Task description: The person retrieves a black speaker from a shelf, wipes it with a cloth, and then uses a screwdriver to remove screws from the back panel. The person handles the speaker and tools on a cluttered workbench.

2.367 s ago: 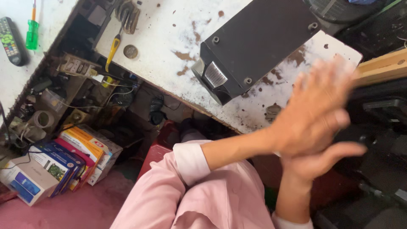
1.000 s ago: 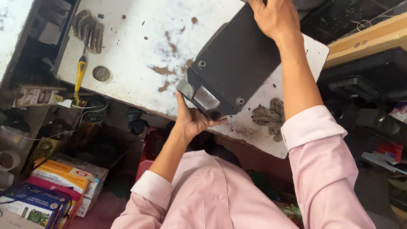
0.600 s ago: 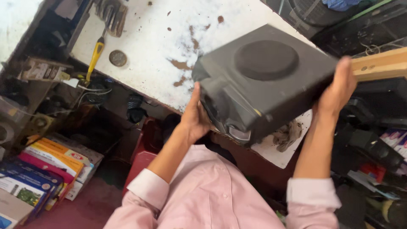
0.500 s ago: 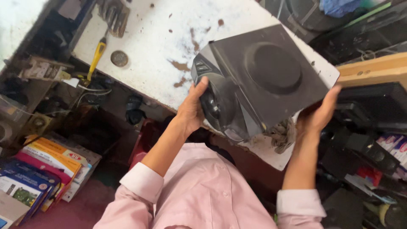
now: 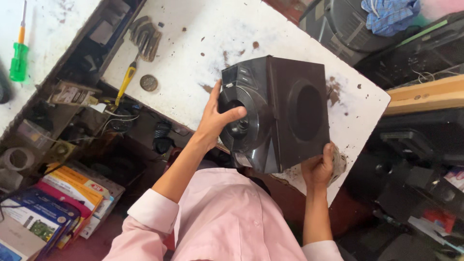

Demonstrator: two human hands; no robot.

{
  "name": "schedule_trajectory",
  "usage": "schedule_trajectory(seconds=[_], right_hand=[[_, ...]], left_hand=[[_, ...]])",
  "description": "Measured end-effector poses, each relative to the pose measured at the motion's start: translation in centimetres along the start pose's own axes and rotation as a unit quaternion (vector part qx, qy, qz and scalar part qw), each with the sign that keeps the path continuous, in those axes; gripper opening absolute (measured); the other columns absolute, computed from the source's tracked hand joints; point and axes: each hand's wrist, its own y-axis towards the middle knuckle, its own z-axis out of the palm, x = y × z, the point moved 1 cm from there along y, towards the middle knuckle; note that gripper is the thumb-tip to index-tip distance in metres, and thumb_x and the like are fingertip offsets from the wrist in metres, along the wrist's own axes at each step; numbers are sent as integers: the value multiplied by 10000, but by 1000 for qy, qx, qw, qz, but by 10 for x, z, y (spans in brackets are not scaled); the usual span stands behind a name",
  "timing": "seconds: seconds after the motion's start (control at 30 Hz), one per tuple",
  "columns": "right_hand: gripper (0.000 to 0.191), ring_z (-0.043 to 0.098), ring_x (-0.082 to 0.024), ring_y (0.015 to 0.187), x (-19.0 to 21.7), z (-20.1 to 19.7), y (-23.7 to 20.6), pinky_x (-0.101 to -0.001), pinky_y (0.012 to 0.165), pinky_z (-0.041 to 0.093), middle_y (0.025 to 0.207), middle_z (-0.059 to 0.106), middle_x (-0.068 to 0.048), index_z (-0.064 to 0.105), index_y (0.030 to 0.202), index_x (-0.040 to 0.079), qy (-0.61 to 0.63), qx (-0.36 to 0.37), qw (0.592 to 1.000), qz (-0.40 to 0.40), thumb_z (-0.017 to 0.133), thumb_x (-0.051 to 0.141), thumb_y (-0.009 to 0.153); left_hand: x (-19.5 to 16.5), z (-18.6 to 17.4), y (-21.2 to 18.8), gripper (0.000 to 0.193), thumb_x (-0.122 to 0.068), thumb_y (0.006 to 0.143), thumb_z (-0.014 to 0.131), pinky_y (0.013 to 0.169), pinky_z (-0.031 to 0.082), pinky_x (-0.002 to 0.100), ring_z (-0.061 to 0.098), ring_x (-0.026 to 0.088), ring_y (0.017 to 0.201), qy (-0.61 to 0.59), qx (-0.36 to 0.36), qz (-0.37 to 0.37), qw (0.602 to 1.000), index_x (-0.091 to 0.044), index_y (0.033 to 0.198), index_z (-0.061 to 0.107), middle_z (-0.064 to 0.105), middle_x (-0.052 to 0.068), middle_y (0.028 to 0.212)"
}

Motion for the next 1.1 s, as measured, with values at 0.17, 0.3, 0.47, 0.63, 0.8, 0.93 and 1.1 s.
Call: schedule_trajectory(seconds=[0.17,0.3,0.47,0.63,0.8,0.93,1.1], right_hand=[[317,567,-233,1288,19,-38,-3,-482,1102,427,1400,605,-54,539,1384,127,-75,34,995,61,602,201,1082],[346,585,-233,1269,27,-61,-12,-469,1051,475,1388,616,-63,513,1388,124,-121,47,988,88,551,136,1044],[491,582,-201,1185,20,-76,-28,-360,987,478,1381,607,-65,393,1558,86,-288,-14,952,99,441,87,1070],[593,604,-190,1169,-6,-76,-36,-351,991,512,1343,599,-49,305,1599,74,-75,-11,991,112,461,77,1026],[555,545,-260,999,-27,-83,-34,-431,946,455,1109,557,-213,450,1657,79,-363,-73,916,153,543,232,1131],[416,547,-349,1351,-17,-103,-37,-487,1110,456,1444,551,-181,629,1392,169,-758,-126,624,-144,657,340,1013],[417,577,-407,1294,6,-124,-30,-492,964,460,1439,586,-225,728,1300,182,-885,-155,384,-213,695,252,890]], left_hand=[[0,-2,5,1290,-372,667,945,1229,354,395,434,301,1481,57,27,58,996,3,1650,198,399,221,1604],[-5,12,3,1302,-359,606,969,1218,349,402,440,312,1464,213,56,133,966,-25,1631,240,433,203,1563],[-11,33,3,1183,-295,704,958,1192,393,407,490,314,1407,314,93,194,925,-52,1627,259,485,183,1479],[-25,48,11,1025,-198,792,896,1133,447,396,532,305,1329,339,94,184,918,-66,1615,299,510,172,1388],[-38,76,30,890,-93,822,805,1096,496,388,551,302,1322,349,97,180,914,-72,1592,358,501,174,1393],[-27,111,35,861,-88,839,773,914,547,380,562,297,1203,392,94,155,902,-91,1585,344,492,177,1370],[-16,136,37,928,-95,821,825,1052,497,401,549,329,1299,435,95,225,866,-41,1588,305,516,241,1426]])
